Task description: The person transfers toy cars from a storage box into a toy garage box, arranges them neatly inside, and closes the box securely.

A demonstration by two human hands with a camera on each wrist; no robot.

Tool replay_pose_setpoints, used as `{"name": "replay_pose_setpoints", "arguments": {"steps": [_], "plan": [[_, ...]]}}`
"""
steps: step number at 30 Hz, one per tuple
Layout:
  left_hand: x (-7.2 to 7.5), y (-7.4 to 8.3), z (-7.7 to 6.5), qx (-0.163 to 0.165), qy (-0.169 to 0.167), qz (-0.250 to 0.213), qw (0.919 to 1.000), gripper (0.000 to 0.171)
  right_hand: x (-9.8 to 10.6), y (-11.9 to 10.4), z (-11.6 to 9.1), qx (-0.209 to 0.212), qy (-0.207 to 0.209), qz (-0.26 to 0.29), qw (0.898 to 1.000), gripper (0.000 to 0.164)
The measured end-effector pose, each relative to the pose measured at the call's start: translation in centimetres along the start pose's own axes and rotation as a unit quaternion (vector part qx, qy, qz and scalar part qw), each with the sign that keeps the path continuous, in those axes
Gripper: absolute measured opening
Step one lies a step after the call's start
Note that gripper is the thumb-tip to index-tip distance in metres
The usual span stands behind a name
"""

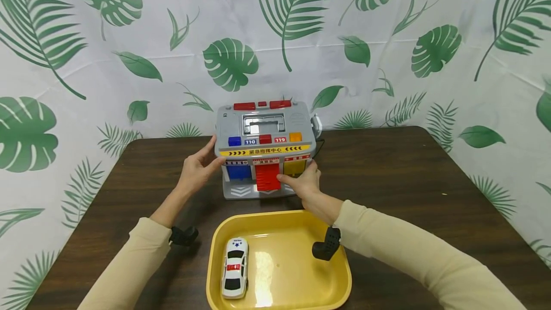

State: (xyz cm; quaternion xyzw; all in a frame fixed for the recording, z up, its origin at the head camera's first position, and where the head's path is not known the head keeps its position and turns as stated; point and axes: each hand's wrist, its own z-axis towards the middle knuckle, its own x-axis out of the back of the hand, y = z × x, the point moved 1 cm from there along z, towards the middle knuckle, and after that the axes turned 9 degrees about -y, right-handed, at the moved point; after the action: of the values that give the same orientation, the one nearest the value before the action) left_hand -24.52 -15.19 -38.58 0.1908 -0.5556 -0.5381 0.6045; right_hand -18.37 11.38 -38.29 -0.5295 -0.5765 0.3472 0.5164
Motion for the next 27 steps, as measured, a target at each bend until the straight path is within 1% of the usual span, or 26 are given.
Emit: {"name": "replay_pose_setpoints", "arguments": {"steps": [8, 13, 18, 24, 26, 27], "plan": [[0.0, -0.3, 0.0, 0.007, -0.004, 0.012, 0.9999, 0.067, -0.7, 0.1, 0.2, -0.003, 0.041, 0.006, 0.999, 0.094], [0.1, -0.3, 0.1, -0.003, -0.008, 0.016, 0.9998, 0.067, -1.1, 0.1, 0.4, 0.002, 0.061, 0.014, 0.998, 0.093], [0.2, -0.1, 0.3, -0.005, -0.014, 0.015, 0.9998, 0.067, -1.4, 0.0, 0.5, 0.002, 0.09, -0.005, 0.996, 0.093], [0.2, 0.2, 0.2, 0.002, -0.014, 0.028, 0.9995, 0.068, -1.8, 0.0, 0.6, -0.001, 0.124, -0.028, 0.992, 0.092], [0.3, 0.5, 0.1, 0.006, -0.013, 0.03, 0.9994, 0.067, -2.0, 0.0, 0.7, -0.003, 0.13, -0.034, 0.991, 0.092], [0.3, 1.0, 0.0, 0.006, -0.014, 0.034, 0.9993, 0.067, -2.0, 0.0, 0.7, -0.006, 0.134, -0.036, 0.99, 0.092]]}}
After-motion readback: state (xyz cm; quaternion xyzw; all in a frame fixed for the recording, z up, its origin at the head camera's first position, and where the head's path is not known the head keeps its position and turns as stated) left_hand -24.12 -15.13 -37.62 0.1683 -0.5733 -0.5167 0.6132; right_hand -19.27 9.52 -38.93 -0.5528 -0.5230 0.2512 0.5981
